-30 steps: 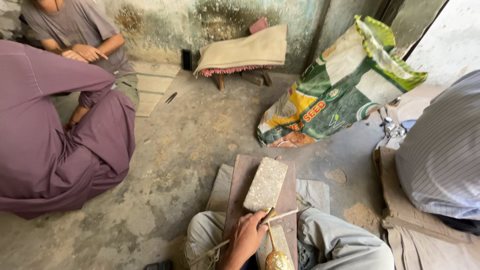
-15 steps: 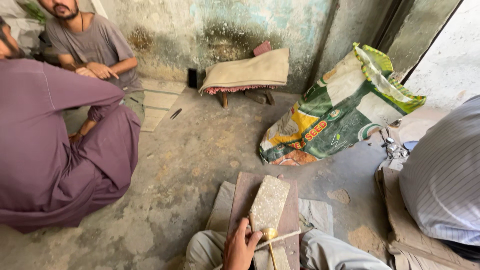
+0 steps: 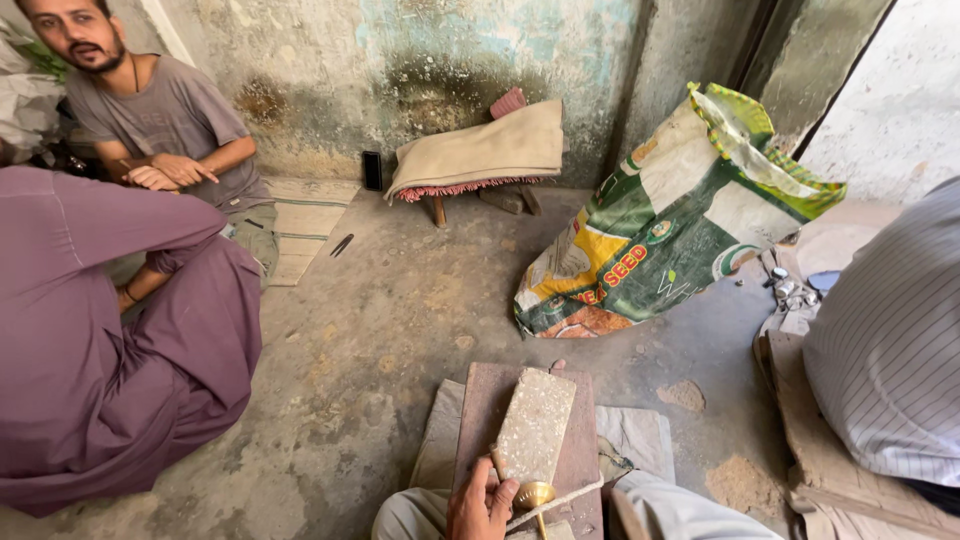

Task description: The person sits on the floor and shapes a brass goblet-like object held against a stone block, holding a punch to the metal and striking it with a wooden mallet. They reposition the punch and rotate the piece between strikes while continuing to hammer.

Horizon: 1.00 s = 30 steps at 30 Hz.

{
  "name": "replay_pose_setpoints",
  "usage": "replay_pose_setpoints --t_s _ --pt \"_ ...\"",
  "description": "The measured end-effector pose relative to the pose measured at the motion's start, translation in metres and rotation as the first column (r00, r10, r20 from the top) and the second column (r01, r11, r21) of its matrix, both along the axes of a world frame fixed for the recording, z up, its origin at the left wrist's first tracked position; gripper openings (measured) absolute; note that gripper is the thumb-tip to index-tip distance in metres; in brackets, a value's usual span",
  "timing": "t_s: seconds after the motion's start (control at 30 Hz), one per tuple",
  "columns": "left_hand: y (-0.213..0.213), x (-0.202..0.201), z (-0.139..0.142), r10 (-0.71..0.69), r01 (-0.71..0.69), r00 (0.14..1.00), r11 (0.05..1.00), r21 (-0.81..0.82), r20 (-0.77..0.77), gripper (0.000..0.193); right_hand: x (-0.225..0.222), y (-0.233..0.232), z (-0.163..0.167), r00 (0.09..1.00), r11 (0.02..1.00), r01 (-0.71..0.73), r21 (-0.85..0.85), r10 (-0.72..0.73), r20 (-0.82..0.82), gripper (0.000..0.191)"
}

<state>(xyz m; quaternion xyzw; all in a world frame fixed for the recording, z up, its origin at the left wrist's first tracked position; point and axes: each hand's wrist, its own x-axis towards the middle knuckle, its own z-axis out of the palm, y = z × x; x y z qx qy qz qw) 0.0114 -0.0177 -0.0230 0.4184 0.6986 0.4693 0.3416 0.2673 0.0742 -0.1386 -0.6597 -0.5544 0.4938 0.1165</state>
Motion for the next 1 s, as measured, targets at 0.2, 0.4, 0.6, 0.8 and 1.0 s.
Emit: replay_pose_setpoints --t_s 0.2,0.4,0.6,0.8,1.0 --pt "0.0 0.004 -0.018 0.021 -0.003 0.99 0.991 0.135 -0.137 0.046 0.024 -0.011 0.021 0.998 0.997 0.069 0.044 -0.068 -0.017 0.075" --pt "-0.008 -0.003 -0.04 -0.074 0.091 0.988 0.988 0.126 -0.132 0.032 0.046 -0.035 0.046 0.991 0.964 0.046 0.26 -0.076 0.107 0.064" --pt "0.002 -0.007 -0.047 -0.186 0.231 0.963 0.943 0.24 -0.196 0.036 0.029 -0.03 0.072 0.997 0.883 0.011 0.468 -0.048 0.068 0.055" --pt "0.0 -0.013 -0.058 -0.204 0.3 0.908 0.926 0.227 -0.367 0.034 0.02 -0.03 0.094 0.981 0.699 -0.171 0.694 0.055 0.187 0.05" --pt "-0.01 -0.006 -0.071 -0.095 0.198 0.95 0.919 0.34 -0.297 0.026 0.002 -0.018 0.143 0.846 0.499 -0.5 0.708 0.108 0.521 0.047"
